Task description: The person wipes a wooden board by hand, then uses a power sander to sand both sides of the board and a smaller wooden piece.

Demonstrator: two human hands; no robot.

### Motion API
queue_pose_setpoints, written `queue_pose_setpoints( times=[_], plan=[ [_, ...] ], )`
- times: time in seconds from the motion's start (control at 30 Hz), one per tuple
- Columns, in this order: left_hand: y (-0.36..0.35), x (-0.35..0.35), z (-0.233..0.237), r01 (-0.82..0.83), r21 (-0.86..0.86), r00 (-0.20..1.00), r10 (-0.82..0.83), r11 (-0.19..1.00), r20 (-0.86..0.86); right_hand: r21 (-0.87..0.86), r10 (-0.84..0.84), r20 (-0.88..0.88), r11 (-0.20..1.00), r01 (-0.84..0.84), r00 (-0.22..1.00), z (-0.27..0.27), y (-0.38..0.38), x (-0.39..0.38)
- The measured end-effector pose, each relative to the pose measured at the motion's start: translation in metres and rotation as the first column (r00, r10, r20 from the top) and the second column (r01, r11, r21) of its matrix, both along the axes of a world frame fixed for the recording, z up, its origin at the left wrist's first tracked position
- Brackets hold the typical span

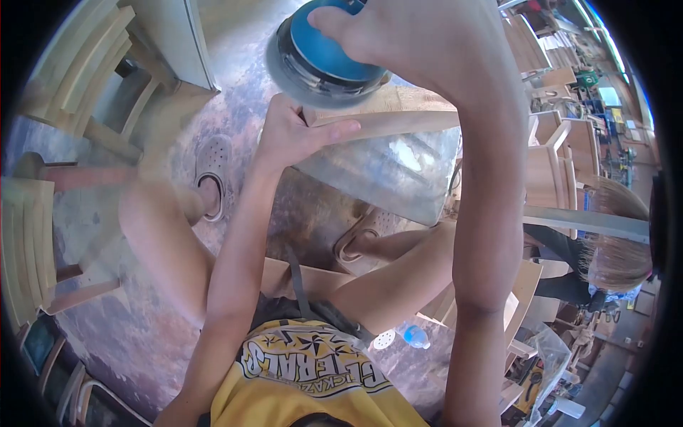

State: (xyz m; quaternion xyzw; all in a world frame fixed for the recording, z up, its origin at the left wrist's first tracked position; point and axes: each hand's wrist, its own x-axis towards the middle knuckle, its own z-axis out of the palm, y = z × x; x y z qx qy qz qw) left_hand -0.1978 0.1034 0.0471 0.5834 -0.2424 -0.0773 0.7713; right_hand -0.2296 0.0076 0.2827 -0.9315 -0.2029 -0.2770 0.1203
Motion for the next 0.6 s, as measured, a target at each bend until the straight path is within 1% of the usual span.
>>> queue_pose_setpoints(
  times=[0.07, 0.1, 0.13, 0.17, 0.2, 0.23, 0.27, 0.3, 0.33, 0.37, 0.4, 0.43, 0.47, 0.5, 0.53, 0.57, 0.6],
  plan=[
    [0.000, 0.001, -0.001, 0.055, 0.042, 0.994, -0.050, 0.998, -0.097, -0.020, -0.007, 0.011, 1.000, 0.008, 1.000, 0.001, 0.005, -0.004],
    [-0.002, -0.001, 0.000, 0.049, 0.042, 0.994, -0.045, 0.998, -0.098, -0.040, -0.018, 0.023, 0.999, 0.019, 1.000, 0.001, 0.008, -0.007],
    [-0.005, -0.003, 0.002, -0.017, -0.064, 0.999, 0.016, 0.998, -0.030, -0.039, -0.011, 0.025, 0.999, 0.012, 1.000, 0.008, 0.015, -0.008],
    [-0.006, -0.004, 0.003, -0.074, -0.173, 0.996, 0.080, 0.982, 0.031, -0.066, -0.128, -0.161, 0.991, 0.118, 0.979, 0.020, 0.025, -0.008],
    [-0.005, -0.003, 0.005, -0.077, -0.171, 0.996, 0.083, 0.982, 0.031, -0.113, -0.243, -0.337, 0.970, 0.216, 0.910, 0.027, 0.030, -0.008],
    [-0.004, -0.003, 0.008, -0.036, -0.156, 0.999, 0.041, 0.987, 0.031, -0.113, -0.240, -0.339, 0.970, 0.214, 0.910, 0.026, 0.023, -0.009],
    [-0.003, -0.003, 0.009, 0.007, -0.141, 1.000, -0.003, 0.990, 0.029, 0.128, -0.018, -0.341, 0.990, 0.065, 0.940, 0.023, 0.008, -0.010],
    [-0.002, -0.001, 0.006, 0.009, -0.143, 1.000, -0.005, 0.990, 0.028, 0.358, 0.198, -0.289, 0.930, -0.086, 0.937, 0.021, 0.004, -0.010],
    [0.001, 0.003, 0.002, 0.065, -0.025, 0.998, -0.066, 0.998, -0.019, 0.357, 0.196, -0.289, 0.930, -0.084, 0.937, 0.013, 0.004, -0.010],
    [0.003, 0.005, 0.000, 0.128, 0.089, 0.990, -0.122, 0.988, -0.074, 0.167, 0.048, -0.167, 0.986, -0.020, 0.985, 0.003, 0.007, -0.008],
    [0.001, 0.003, 0.001, 0.129, 0.090, 0.990, -0.122, 0.988, -0.074, -0.016, -0.075, -0.014, 0.997, 0.075, 0.997, -0.001, 0.011, -0.008],
    [-0.001, 0.001, 0.004, 0.067, -0.007, 0.998, -0.067, 0.998, -0.006, -0.015, -0.075, -0.013, 0.997, 0.075, 0.997, 0.000, 0.012, -0.009],
    [-0.002, -0.001, 0.006, 0.011, -0.107, 0.998, -0.005, 0.994, 0.058, -0.056, -0.054, -0.046, 0.997, 0.051, 0.998, 0.002, 0.013, -0.012],
    [-0.003, -0.003, 0.006, 0.015, -0.105, 0.998, -0.008, 0.994, 0.062, -0.095, -0.036, -0.078, 0.995, 0.029, 0.996, 0.006, 0.013, -0.013],
    [-0.005, -0.005, 0.004, -0.005, -0.164, 1.000, 0.009, 0.986, 0.022, -0.094, -0.042, -0.075, 0.995, 0.035, 0.996, 0.012, 0.013, -0.008],
    [-0.006, -0.006, 0.003, -0.027, -0.220, 1.000, 0.023, 0.975, -0.020, -0.092, -0.075, -0.236, 0.994, 0.055, 0.969, 0.020, 0.013, 0.001],
    [-0.006, -0.008, 0.005, -0.021, -0.218, 1.000, 0.017, 0.976, -0.021, -0.092, -0.105, -0.392, 0.993, 0.074, 0.914, 0.024, 0.011, 0.006]
  ],
)
